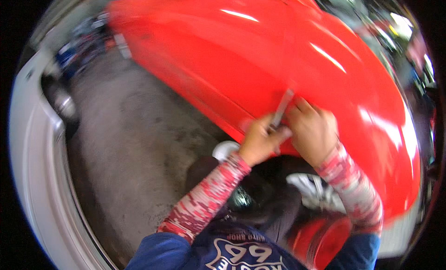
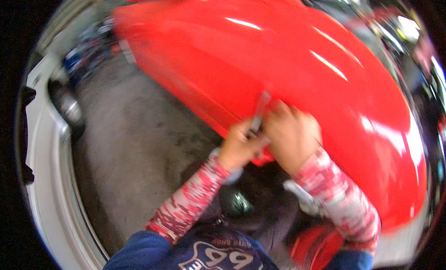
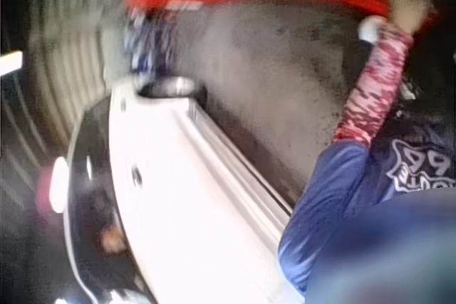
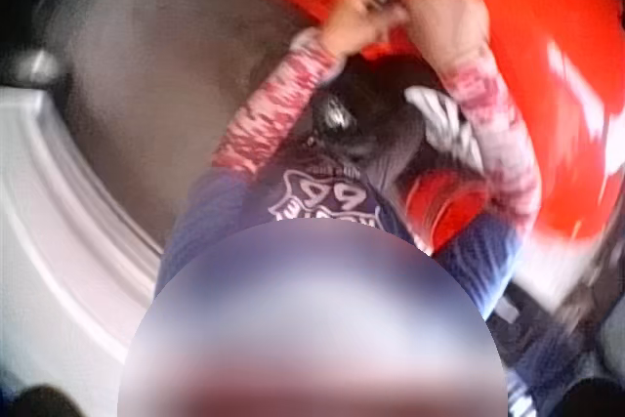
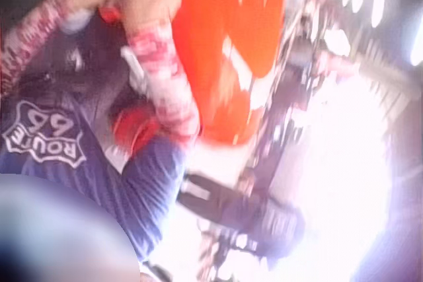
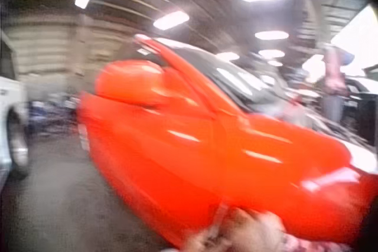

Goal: The person removes a red car door handle using a screwdriver, then repeatedly manipulates the internal lock mechanism with the tool. The person places the removed handle on the car roof.

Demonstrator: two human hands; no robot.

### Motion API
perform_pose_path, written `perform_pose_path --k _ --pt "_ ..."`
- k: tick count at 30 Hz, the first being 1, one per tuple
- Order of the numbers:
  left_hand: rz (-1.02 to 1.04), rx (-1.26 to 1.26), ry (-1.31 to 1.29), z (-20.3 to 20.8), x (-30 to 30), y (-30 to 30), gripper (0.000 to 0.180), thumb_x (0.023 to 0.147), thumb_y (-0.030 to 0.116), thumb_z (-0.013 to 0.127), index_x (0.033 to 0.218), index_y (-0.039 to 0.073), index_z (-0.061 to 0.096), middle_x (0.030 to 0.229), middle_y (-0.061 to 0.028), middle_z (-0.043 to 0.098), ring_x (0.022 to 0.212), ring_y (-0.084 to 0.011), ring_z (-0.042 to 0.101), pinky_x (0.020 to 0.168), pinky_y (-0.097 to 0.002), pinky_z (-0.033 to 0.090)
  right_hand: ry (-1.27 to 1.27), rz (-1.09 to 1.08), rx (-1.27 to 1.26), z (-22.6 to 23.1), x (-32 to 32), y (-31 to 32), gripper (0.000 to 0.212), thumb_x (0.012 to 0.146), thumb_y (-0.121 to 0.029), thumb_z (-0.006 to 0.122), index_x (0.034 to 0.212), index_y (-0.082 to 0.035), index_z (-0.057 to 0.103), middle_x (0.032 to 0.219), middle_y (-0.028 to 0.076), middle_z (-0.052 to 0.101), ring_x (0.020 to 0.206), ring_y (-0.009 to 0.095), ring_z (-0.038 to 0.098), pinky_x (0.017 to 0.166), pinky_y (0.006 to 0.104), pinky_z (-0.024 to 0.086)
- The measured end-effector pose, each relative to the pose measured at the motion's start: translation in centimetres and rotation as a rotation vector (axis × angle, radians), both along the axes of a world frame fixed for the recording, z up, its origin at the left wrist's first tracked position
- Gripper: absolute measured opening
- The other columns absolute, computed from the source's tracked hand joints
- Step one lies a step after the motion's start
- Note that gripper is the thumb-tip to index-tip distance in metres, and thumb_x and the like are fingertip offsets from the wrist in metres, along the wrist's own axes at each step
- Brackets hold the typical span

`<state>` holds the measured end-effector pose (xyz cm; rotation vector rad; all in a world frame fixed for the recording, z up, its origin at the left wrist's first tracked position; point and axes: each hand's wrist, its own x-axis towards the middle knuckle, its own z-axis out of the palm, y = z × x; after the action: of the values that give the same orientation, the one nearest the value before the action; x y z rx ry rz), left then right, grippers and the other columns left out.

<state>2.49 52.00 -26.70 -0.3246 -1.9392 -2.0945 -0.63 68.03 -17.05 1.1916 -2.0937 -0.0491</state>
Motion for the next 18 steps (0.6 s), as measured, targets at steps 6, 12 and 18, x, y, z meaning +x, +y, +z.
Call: perform_pose_path --k 6,12,18 --pt "-0.287 0.327 -0.075 1.1 -2.9 5.4 0.032 0.100 0.014 0.068 0.128 0.003 0.059 0.076 0.0000 0.064 0.057 -0.0055 0.058 0.044 -0.0193 0.040 -0.172 -0.090 -0.187 1.5 0.5 4.0 0.013 0.074 -0.018 0.067 0.082 -0.008 0.064 0.083 0.009 0.059 0.076 0.027 0.068 0.059 0.0387 0.057" --pt "-0.423 0.226 -0.202 -0.9 -1.9 4.9 0.035 0.098 0.015 0.070 0.128 0.001 0.059 0.079 -0.0014 0.067 0.061 -0.0040 0.059 0.047 -0.0175 0.041 -0.314 -0.044 -0.428 -2.3 4.2 5.8 0.025 0.074 0.007 0.076 0.097 0.000 0.074 0.098 0.015 0.070 0.090 0.031 0.072 0.075 0.0363 0.060" --pt "-0.447 0.361 -0.232 -1.1 -1.3 4.1 0.028 0.097 0.024 0.072 0.112 0.002 0.063 0.081 -0.0006 0.067 0.062 -0.0042 0.059 0.047 -0.0185 0.041 -0.434 0.105 -0.570 -5.5 6.0 5.7 0.020 0.078 0.009 0.074 0.098 0.003 0.072 0.101 0.017 0.073 0.107 0.038 0.072 0.090 0.0417 0.060"
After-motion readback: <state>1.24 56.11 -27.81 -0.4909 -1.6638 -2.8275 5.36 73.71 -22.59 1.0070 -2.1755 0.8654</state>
